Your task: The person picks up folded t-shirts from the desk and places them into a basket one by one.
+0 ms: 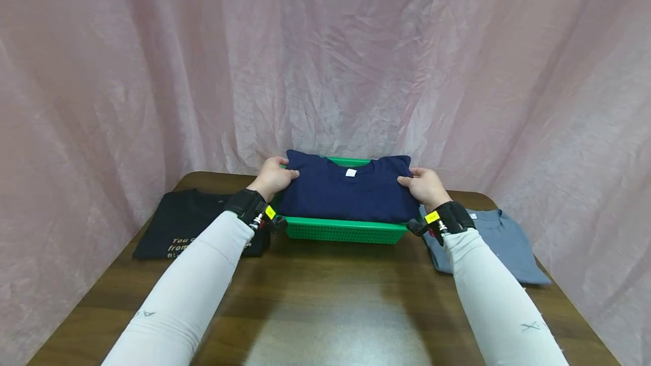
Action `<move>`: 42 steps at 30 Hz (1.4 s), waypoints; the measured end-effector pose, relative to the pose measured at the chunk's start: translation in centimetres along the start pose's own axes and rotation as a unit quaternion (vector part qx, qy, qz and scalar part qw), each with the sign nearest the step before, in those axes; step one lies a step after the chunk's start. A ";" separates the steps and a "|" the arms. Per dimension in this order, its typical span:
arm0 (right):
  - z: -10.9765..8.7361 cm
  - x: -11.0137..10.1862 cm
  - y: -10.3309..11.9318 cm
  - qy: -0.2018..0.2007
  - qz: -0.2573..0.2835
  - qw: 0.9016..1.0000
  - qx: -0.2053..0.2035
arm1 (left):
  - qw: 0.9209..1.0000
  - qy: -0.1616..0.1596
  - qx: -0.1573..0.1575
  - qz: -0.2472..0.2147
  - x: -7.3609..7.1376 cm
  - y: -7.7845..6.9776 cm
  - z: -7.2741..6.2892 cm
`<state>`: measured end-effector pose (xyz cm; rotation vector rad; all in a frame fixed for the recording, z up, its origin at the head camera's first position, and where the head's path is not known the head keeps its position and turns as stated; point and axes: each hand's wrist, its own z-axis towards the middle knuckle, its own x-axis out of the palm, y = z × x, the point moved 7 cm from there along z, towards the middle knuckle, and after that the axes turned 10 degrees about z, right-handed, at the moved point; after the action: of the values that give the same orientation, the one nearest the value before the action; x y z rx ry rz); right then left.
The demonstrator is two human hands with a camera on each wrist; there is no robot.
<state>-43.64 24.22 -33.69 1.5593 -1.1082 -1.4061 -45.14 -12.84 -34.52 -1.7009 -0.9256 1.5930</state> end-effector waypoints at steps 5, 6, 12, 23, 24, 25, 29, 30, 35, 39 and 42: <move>0.0 0.5 0.2 0.005 -0.005 1.000 -0.007 | 1.000 -0.001 -0.006 -0.001 0.3 -0.2 -0.5; -0.1 0.7 0.1 0.010 -0.002 1.000 -0.006 | 1.000 0.001 -0.007 -0.002 0.4 -0.2 -0.5; -0.7 0.8 -0.1 0.028 0.045 0.999 -0.005 | 0.999 0.014 -0.005 -0.052 0.6 0.1 -0.8; -2.8 -0.5 -0.5 0.030 0.053 0.997 -0.048 | 0.993 0.064 0.037 -0.096 -1.0 1.5 -3.5; -3.0 -0.5 -0.5 0.034 0.054 0.997 -0.051 | 0.992 0.069 0.036 -0.101 -1.1 1.8 -3.8; -3.3 -0.4 -0.6 0.038 0.056 0.996 -0.054 | 0.991 0.073 0.036 -0.103 -1.1 2.2 -4.0; -4.6 0.1 -0.6 0.053 0.064 0.994 -0.064 | 0.990 0.079 0.043 -0.109 -1.5 3.2 -5.0; -5.0 0.3 -0.6 0.057 0.067 0.994 -0.067 | 0.990 0.081 0.047 -0.110 -1.6 3.3 -5.3; -7.2 1.7 0.1 0.083 0.075 0.990 -0.089 | 0.988 0.091 0.071 -0.103 -2.1 4.0 -7.0; -8.9 3.3 0.6 0.112 0.077 0.985 -0.106 | 0.987 0.100 0.085 -0.096 -2.6 4.6 -8.7; -10.1 4.7 0.7 0.132 0.074 0.982 -0.111 | 0.987 0.104 0.086 -0.089 -2.9 5.1 -9.8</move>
<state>-33.58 19.38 -33.47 1.4245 -0.8567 -1.1425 -35.03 -17.93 -36.37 -1.5816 -0.7876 1.3108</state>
